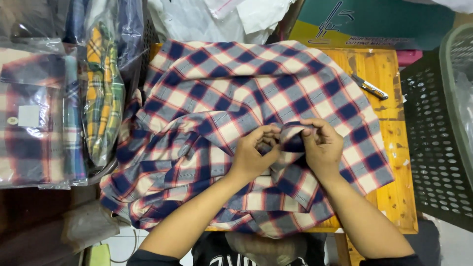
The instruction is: The person unfolds a plaid shirt on a wooden table, smooths the fabric, and folds it into a compact shape. They then use a small knife to cut a tag from the shirt's collar area.
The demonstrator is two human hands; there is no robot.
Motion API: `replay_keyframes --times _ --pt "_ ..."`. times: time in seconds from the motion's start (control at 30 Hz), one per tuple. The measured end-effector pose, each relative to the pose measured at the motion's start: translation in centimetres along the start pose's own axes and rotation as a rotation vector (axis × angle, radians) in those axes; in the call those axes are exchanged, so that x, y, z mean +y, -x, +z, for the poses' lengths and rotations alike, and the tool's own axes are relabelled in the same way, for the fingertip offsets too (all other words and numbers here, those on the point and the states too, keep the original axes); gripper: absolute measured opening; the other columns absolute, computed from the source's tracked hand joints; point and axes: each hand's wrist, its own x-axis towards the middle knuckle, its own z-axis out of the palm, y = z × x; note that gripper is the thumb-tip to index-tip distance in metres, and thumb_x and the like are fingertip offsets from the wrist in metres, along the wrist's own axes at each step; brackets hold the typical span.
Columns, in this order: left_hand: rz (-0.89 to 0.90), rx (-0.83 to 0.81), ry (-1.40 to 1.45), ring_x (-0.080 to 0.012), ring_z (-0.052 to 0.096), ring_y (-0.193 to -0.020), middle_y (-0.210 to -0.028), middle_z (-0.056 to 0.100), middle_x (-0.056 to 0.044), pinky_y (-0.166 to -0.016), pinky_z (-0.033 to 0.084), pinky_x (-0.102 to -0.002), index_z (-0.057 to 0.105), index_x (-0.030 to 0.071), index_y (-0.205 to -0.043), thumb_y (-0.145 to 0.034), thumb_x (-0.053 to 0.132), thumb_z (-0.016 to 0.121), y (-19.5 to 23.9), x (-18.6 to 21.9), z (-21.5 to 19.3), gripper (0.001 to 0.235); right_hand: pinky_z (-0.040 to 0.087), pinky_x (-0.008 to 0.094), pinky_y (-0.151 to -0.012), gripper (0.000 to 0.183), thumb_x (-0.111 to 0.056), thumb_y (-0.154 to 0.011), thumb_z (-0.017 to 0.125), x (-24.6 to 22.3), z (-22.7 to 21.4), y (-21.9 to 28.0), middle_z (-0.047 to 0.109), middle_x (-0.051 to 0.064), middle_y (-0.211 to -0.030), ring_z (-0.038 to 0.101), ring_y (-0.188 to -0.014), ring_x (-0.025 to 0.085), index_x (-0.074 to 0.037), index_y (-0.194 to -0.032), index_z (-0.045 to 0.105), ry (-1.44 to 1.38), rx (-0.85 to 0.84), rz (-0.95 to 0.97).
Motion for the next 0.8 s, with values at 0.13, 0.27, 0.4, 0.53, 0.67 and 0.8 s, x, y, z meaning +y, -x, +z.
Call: replay_keyframes --times 0.13,0.27,0.4,0.53,0.67,0.8 --pt "0.037 -0.043 0.004 -0.0107 0.06 -0.064 -0.079 0.065 -0.009 -0.057 0.05 -0.024 0.061 0.004 -0.095 -0.065 0.013 0.071 0.3 0.5 0.2 0.032 0.028 0.017 -0.034 0.021 -0.011 -0.083 0.062 -0.7 -0.5 -0.3 0.039 0.0 -0.037 0.034 -0.034 0.005 -0.007 -0.063 0.058 0.152 0.069 -0.041" --pt "0.044 -0.116 -0.052 -0.0127 0.052 -0.059 -0.077 0.06 -0.01 -0.053 0.048 -0.027 0.06 0.004 -0.098 -0.053 0.025 0.078 0.5 0.2 0.2 0.052 0.025 0.017 -0.034 0.027 -0.01 -0.076 0.07 -1.2 -0.5 -0.1 0.037 -0.001 -0.034 0.03 -0.032 0.005 -0.009 -0.054 0.055 0.228 0.067 -0.022" --pt "-0.061 -0.023 -0.021 -0.0093 0.054 -0.062 -0.07 0.062 -0.008 -0.053 0.047 -0.025 0.066 0.006 -0.09 -0.077 0.009 0.059 -0.3 -0.3 0.3 0.015 0.031 0.018 -0.036 0.014 -0.009 -0.074 0.069 -2.6 -0.4 -0.2 0.041 0.004 -0.036 0.037 -0.036 0.005 -0.006 -0.063 0.061 0.164 -0.011 -0.081" --pt "-0.161 -0.053 0.231 -0.008 0.055 -0.07 -0.072 0.062 -0.006 -0.065 0.047 -0.023 0.064 0.007 -0.092 -0.082 0.01 0.053 -0.5 -0.5 -0.3 0.015 0.035 0.02 -0.039 0.006 -0.01 -0.077 0.064 -2.4 -0.9 -0.7 0.05 0.003 -0.042 0.038 -0.043 0.003 -0.006 -0.074 0.065 0.078 -0.144 -0.112" --pt "-0.152 -0.162 0.413 -0.0099 0.057 -0.075 -0.08 0.063 -0.007 -0.07 0.046 -0.022 0.06 0.003 -0.098 -0.082 0.003 0.047 -0.6 -1.4 -1.0 0.021 0.033 0.016 -0.04 0.014 -0.003 -0.08 0.054 -3.0 -1.1 -0.8 0.044 0.001 -0.042 0.038 -0.043 0.004 0.0 -0.091 0.062 -0.095 -0.274 -0.083" --pt "-0.141 -0.189 0.555 -0.0112 0.059 -0.078 -0.083 0.063 -0.008 -0.072 0.045 -0.022 0.049 0.001 -0.113 -0.085 0.008 0.048 -0.5 -3.0 -1.0 0.029 0.028 0.013 -0.037 0.018 -0.003 -0.081 0.05 -3.1 -0.8 -0.7 0.041 -0.001 -0.041 0.035 -0.039 0.001 0.004 -0.095 0.059 -0.266 -0.323 -0.051"
